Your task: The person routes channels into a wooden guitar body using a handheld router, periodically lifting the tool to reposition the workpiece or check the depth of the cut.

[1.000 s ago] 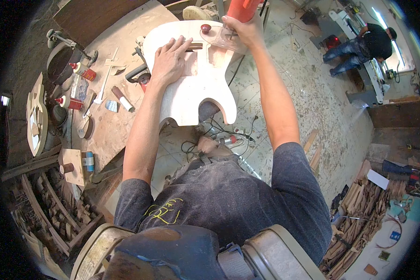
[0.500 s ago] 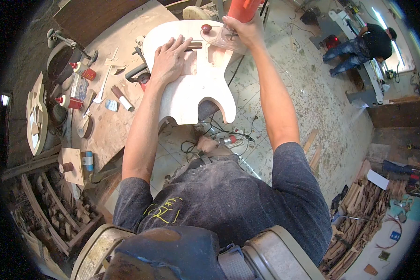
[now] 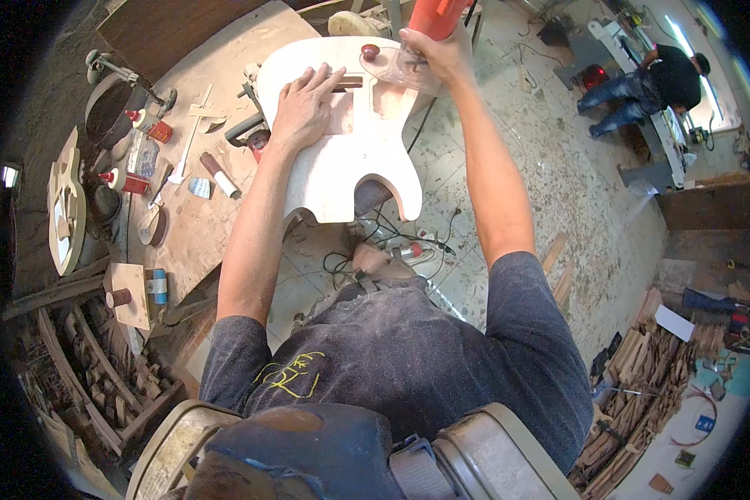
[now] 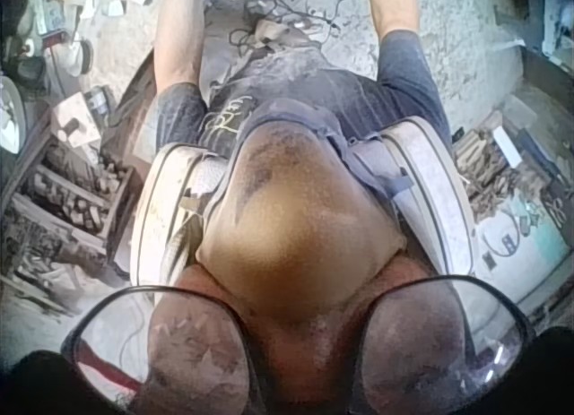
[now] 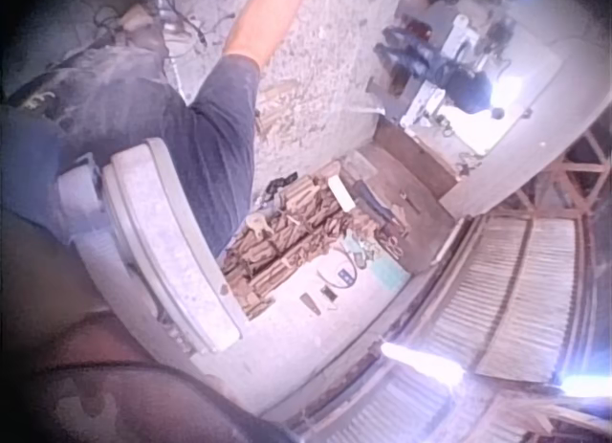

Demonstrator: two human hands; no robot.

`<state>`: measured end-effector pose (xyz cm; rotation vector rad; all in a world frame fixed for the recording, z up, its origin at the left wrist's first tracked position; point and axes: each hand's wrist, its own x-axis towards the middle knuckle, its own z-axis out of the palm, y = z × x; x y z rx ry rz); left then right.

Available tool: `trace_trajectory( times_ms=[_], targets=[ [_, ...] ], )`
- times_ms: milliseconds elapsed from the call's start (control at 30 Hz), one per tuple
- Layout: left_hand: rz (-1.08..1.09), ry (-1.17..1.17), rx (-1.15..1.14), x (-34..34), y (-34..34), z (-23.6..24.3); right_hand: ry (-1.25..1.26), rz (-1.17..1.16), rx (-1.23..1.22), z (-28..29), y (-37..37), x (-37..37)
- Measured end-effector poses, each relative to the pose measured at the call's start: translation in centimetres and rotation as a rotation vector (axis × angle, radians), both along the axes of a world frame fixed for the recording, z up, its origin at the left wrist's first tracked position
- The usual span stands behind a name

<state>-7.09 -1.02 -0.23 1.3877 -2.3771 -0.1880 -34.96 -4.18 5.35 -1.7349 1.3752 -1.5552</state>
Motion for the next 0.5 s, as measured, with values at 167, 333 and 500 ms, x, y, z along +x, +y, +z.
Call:
trace_trajectory(
  times_ms=[167,333,500],
  targets=[
    [0.005,0.002,-0.006,0.29,-0.05,-0.26,-0.012,0.023,0.013,-0.08,-0.36,0.20],
    [-0.004,0.015,-0.010,0.12,0.00,-0.17,0.000,0.017,0.007,-0.19,-0.67,0.03],
    [-0.009,0.021,-0.027,0.21,-0.09,-0.28,-0.014,0.016,-0.023,-0.18,-0.88,0.30]
  ],
)
